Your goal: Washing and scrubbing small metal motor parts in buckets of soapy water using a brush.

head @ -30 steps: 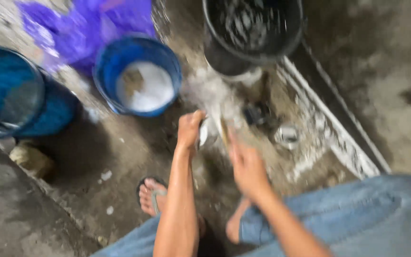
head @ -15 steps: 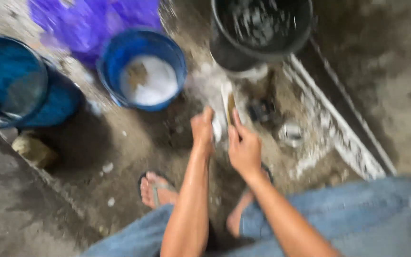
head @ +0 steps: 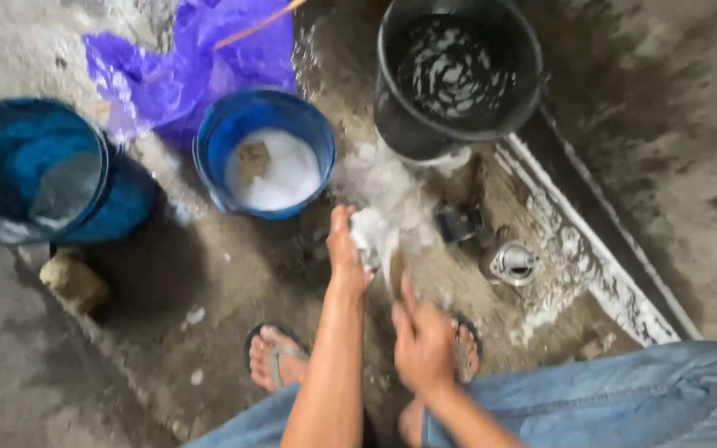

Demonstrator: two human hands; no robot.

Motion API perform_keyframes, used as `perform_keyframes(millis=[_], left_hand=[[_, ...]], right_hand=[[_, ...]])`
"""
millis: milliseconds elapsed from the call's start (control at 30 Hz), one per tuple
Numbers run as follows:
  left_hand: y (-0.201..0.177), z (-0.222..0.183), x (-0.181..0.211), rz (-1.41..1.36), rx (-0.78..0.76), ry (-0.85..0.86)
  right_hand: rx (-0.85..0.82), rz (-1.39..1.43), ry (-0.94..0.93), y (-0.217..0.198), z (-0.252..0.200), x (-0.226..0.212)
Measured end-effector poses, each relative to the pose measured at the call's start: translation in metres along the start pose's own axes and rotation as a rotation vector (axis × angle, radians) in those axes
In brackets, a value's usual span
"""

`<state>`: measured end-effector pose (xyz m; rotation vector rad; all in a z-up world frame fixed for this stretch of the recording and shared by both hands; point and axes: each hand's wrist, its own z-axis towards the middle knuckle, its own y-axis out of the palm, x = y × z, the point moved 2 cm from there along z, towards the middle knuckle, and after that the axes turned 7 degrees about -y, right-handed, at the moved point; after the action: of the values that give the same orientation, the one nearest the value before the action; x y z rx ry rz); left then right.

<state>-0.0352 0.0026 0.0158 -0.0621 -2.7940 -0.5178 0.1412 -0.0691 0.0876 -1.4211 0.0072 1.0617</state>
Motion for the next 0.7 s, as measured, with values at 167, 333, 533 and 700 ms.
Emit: perform_keyframes(millis=[167,333,533,700], left_hand=[[-0.050,0.117,-0.054,-0.023,-0.117,0.023],[-0.007,0.061,-0.043,-0.093,-0.170,-0.163],[-0.004,0.080,-0.014,-0.055,-0.248,0.151],[0.014,-0.006,-0.026,-0.026,-0.237,0.111]], right_hand=[[0.175,0.142,-0.012,-0.010,0.032,-0.011],[0.095,0.012,-0.021,-0.003,0.042,0.009],[-0.072,0.018,0.147,-0.028,0.045,-0.018],[0.156,0.090,-0.133,-0.007,0.094,0.005]])
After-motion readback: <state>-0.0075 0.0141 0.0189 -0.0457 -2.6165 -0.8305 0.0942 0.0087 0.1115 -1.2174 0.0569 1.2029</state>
